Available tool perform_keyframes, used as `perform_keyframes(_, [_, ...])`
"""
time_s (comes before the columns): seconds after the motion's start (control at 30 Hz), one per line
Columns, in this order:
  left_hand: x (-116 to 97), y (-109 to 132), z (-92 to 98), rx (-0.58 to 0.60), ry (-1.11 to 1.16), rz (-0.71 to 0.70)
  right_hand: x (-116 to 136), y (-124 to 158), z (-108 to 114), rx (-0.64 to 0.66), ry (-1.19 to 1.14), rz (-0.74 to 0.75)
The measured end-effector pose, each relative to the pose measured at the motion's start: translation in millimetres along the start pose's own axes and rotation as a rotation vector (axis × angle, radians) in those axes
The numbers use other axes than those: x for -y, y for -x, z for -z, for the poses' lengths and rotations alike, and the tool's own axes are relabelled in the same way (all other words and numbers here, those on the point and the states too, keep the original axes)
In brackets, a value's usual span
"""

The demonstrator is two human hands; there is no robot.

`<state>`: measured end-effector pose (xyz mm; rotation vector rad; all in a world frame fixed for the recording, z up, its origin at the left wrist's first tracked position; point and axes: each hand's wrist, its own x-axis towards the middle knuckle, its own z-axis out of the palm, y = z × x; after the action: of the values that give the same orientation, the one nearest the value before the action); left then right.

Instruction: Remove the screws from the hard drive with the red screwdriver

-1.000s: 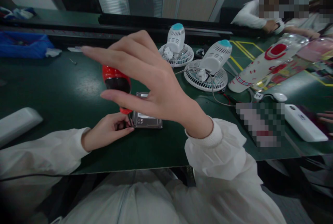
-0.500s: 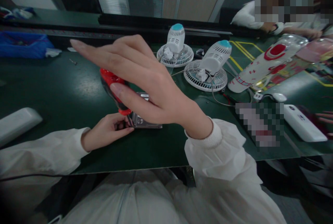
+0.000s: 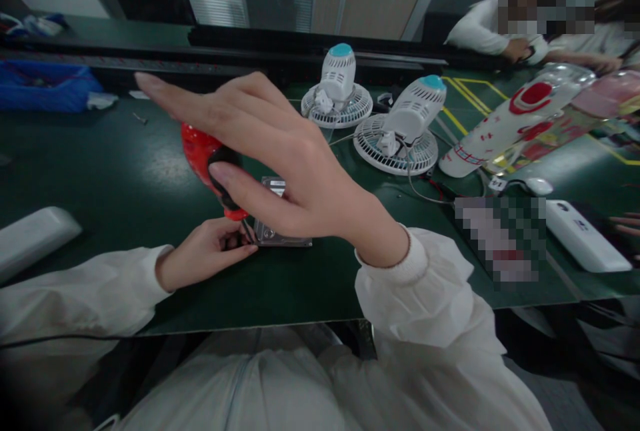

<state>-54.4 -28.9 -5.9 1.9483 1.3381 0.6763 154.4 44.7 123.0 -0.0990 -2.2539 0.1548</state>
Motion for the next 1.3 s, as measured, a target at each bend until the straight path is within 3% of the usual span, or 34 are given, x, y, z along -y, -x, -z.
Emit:
perform_keyframes(0.17, [-1.0, -0.9, 0.3, -0.013, -0.01, -0.005, 0.4, -0.4, -0.4, -0.097, 0.108, 0.037])
perform_keyframes(0.3, [-1.5, -1.1, 0.4, -0.002, -0.005, 0.007, 3.5, -2.3, 0.8, 0.01, 0.059, -0.007])
perform_keyframes(0.47, [-2.2, -1.0, 0.5, -0.012, -0.006, 0.003, 1.3, -1.5, 0.6, -0.069, 0.138, 0.045])
perform_keyframes(0.7, [0.3, -0.1, 0.2, 0.0, 0.001, 0.011, 3.8, -2.9, 1.8, 0.024, 0.082, -0.013])
perform_keyframes(0.9, [0.9, -0.6, -0.4, -0.012, -0.011, 0.008, 1.8, 0.2, 0.3, -0.086, 0.063, -0.016])
perform_keyframes(1.07, [0.4, -0.5, -0.1, -0.003, 0.01, 0.01, 2.7, 1.9, 3.2, 0.071, -0.064, -0.033])
perform_keyframes(1.3, [-1.0, -0.8, 0.3, -0.011, -0.016, -0.001, 3.1, -0.6, 1.5, 0.009, 0.145, -0.041])
